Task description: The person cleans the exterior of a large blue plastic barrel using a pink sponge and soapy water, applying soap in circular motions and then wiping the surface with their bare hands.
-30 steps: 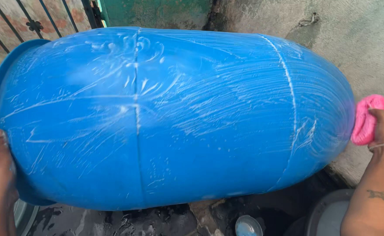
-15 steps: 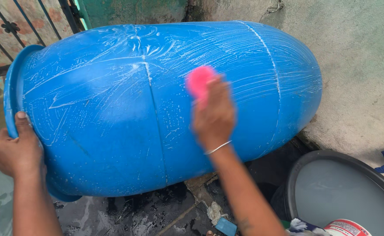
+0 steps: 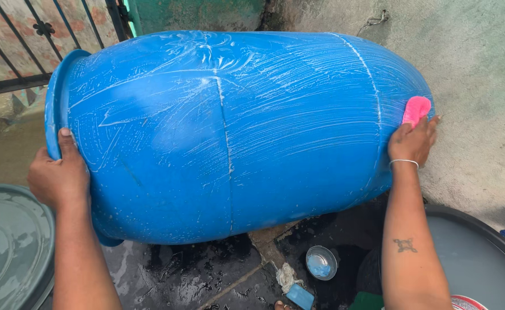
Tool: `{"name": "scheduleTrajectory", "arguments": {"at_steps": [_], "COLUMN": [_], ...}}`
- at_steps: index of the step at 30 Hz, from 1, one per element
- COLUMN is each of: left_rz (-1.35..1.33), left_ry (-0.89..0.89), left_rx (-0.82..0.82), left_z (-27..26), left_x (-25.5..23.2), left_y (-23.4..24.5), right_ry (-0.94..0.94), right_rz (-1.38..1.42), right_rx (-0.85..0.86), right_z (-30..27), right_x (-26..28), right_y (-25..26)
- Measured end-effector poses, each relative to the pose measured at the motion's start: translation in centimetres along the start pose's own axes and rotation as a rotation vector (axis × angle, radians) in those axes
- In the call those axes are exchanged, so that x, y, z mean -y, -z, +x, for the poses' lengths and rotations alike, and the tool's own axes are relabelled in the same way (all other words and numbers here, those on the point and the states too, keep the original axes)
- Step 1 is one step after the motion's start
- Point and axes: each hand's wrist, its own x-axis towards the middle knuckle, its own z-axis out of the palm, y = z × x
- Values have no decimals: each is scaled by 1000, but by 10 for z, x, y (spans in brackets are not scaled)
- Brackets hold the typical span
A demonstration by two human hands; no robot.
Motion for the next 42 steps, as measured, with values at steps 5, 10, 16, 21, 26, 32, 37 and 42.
{"name": "scheduleTrajectory", "arguments": {"at_steps": [5, 10, 16, 21, 26, 32, 37, 42], "left_rz": [9, -39, -89, -69, -61, -57, -161, -220], "left_ry": [51, -12, -84, -58, -52, -45, -42, 9], "left_rx": [-1, 19, 17, 4, -13, 1, 21, 23], "left_z": [-3, -9, -7, -7, -8, -11, -11, -14], "left_x": [-10, -4, 7, 5, 1, 1, 1, -4], "left_y": [6, 11, 5, 2, 4, 8, 13, 13], "right_ry": [344, 899, 676, -88, 334, 961, 809, 268], "right_rz": [188, 393, 163, 57, 91, 563, 363, -101], "right_rx": [-103, -59, -173, -3, -212, -35, -138, -37], "right_z": [-131, -256, -115, 12, -85, -261, -143, -1], "right_x": [168, 303, 175, 13, 163, 354, 266, 93], "right_y": [4, 91, 27, 5, -9, 92, 38, 20]}}
